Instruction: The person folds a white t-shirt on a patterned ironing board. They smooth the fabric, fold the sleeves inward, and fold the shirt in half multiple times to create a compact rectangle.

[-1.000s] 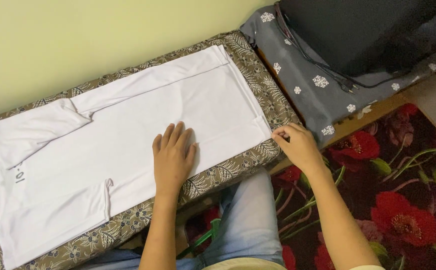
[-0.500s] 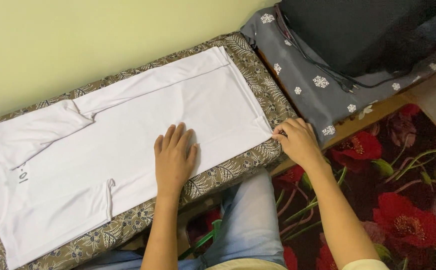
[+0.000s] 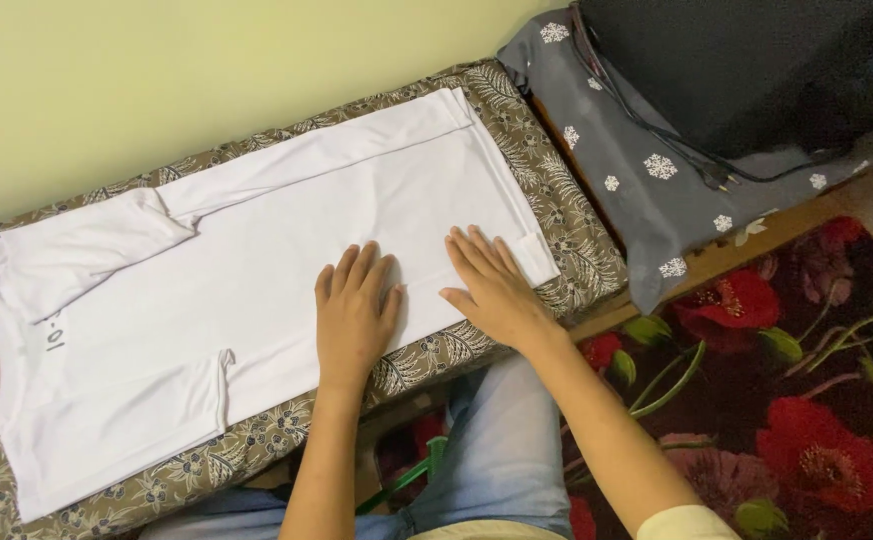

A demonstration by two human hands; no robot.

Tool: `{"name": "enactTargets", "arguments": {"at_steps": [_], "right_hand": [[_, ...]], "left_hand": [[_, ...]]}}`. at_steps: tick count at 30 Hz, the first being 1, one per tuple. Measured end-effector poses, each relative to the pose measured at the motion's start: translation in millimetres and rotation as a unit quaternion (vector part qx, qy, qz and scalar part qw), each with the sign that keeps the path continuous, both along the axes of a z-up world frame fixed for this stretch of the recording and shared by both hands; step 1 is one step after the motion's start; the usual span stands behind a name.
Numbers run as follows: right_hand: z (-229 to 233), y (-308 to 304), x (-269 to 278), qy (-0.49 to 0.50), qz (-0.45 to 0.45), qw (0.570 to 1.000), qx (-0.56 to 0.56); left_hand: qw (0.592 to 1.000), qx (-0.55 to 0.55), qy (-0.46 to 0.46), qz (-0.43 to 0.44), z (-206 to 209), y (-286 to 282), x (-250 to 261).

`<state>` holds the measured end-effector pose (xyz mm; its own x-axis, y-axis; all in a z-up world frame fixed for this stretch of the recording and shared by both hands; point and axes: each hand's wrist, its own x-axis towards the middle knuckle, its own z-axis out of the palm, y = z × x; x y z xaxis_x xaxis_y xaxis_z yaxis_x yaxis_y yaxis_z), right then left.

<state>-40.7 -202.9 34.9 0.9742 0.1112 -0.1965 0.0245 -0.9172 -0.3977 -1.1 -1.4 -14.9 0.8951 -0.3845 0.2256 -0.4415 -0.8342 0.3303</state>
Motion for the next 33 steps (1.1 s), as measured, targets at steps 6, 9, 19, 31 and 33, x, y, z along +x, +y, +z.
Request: {"name": "enactTargets", "arguments": {"at_steps": [6,9,19,31,33], "right_hand": [[-20.8,-39.4,1.5,-0.017,-0.033,0.993,-0.109],[-21.3,-60.5,-1.1,-0.013,-0.057,0.992,-0.108],[-0.6,-29.0,11.5,-0.049,-0.081,0.989,-0.114],[-17.6,-37.6,10.1,-0.019,-0.047,0.992,-0.111],[-22.1,-48.1,3.9,-0.029,-0.068,0.992,-0.107]], "left_hand": [[1.0,-0.001,0.009,-0.001,1.2,0.9,-0.2],[1.0,-0.003,0.011,-0.001,5.1,0.6,-1.4],[1.0,-0.001,0.01,-0.003,0.3,-0.4,1.2],[1.0,-0.018,0.002,-0.015,-0.7,1.6,1.4],[1.0,0.014,-0.019,-0.017,-6.7,0.1,1.2]]}}
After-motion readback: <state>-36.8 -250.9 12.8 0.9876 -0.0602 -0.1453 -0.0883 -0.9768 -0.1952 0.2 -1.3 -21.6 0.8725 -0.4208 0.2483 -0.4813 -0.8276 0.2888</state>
